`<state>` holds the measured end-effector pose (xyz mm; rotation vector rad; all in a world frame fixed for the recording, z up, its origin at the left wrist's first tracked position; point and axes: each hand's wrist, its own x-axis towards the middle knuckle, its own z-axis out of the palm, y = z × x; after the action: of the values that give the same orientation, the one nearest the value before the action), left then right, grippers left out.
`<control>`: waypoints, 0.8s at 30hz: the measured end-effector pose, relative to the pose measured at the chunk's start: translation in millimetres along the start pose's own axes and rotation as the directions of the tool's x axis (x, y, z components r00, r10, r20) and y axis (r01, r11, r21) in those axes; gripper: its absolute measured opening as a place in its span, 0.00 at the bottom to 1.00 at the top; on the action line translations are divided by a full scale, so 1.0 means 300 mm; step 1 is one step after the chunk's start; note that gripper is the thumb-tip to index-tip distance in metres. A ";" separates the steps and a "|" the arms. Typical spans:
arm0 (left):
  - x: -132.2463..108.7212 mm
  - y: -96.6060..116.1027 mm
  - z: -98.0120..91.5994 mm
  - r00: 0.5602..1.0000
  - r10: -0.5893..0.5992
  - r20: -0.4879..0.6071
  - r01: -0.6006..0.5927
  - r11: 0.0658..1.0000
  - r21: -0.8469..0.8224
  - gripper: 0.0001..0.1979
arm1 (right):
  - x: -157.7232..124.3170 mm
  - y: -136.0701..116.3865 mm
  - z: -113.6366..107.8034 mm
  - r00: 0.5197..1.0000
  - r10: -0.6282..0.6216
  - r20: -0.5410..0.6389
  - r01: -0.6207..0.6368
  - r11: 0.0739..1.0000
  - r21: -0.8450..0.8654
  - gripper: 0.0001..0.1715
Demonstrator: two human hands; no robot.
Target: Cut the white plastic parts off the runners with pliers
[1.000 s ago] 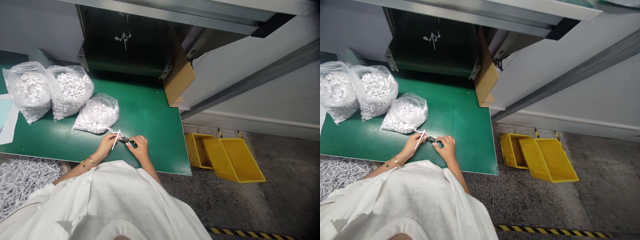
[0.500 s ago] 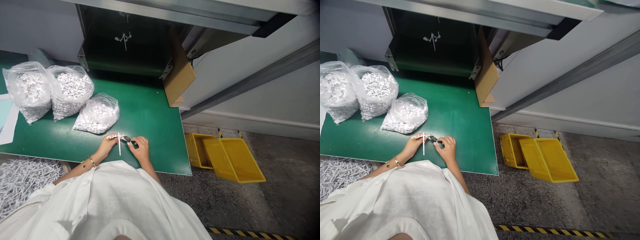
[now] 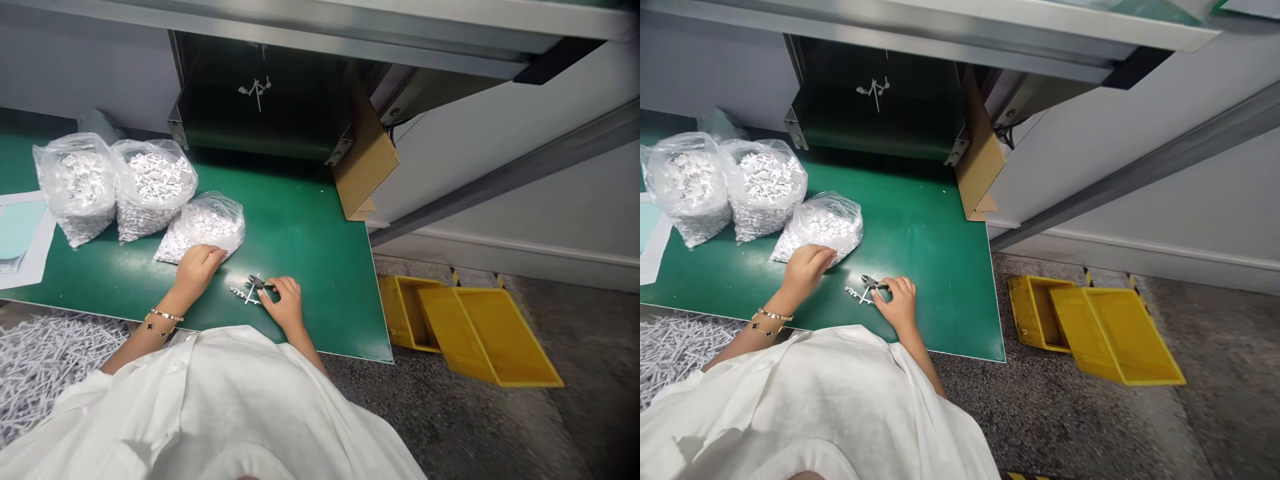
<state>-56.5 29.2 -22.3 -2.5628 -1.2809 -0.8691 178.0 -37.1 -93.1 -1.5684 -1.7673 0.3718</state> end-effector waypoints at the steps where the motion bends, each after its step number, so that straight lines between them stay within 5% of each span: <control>1: 0.019 -0.015 -0.016 0.999 -0.014 -0.044 0.015 0.999 0.029 0.07 | -0.001 0.000 0.000 1.000 -0.003 0.005 0.003 1.000 -0.004 0.08; 4: 0.071 -0.074 -0.062 0.977 -0.101 -0.186 0.116 0.991 0.073 0.06 | -0.003 0.001 0.000 1.000 -0.006 0.012 0.006 1.000 -0.013 0.09; 10: 0.138 -0.169 -0.150 0.865 -0.287 -0.412 0.324 0.946 0.023 0.07 | -0.003 -0.002 0.000 1.000 -0.017 0.017 0.018 1.000 -0.024 0.08; 17: 0.135 -0.152 -0.080 0.973 -0.210 -0.094 0.217 0.974 0.063 0.09 | -0.001 -0.005 0.001 1.000 -0.012 0.017 0.012 0.999 -0.033 0.08; 24: 0.094 -0.140 -0.049 0.952 -0.282 -0.121 0.291 0.954 0.068 0.10 | -0.002 -0.004 0.001 0.999 -0.007 0.031 0.008 0.999 -0.049 0.09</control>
<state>-81.9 69.5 0.4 -2.2638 -1.6446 -0.9674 177.0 -37.7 -92.8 -1.5975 -1.8177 0.3532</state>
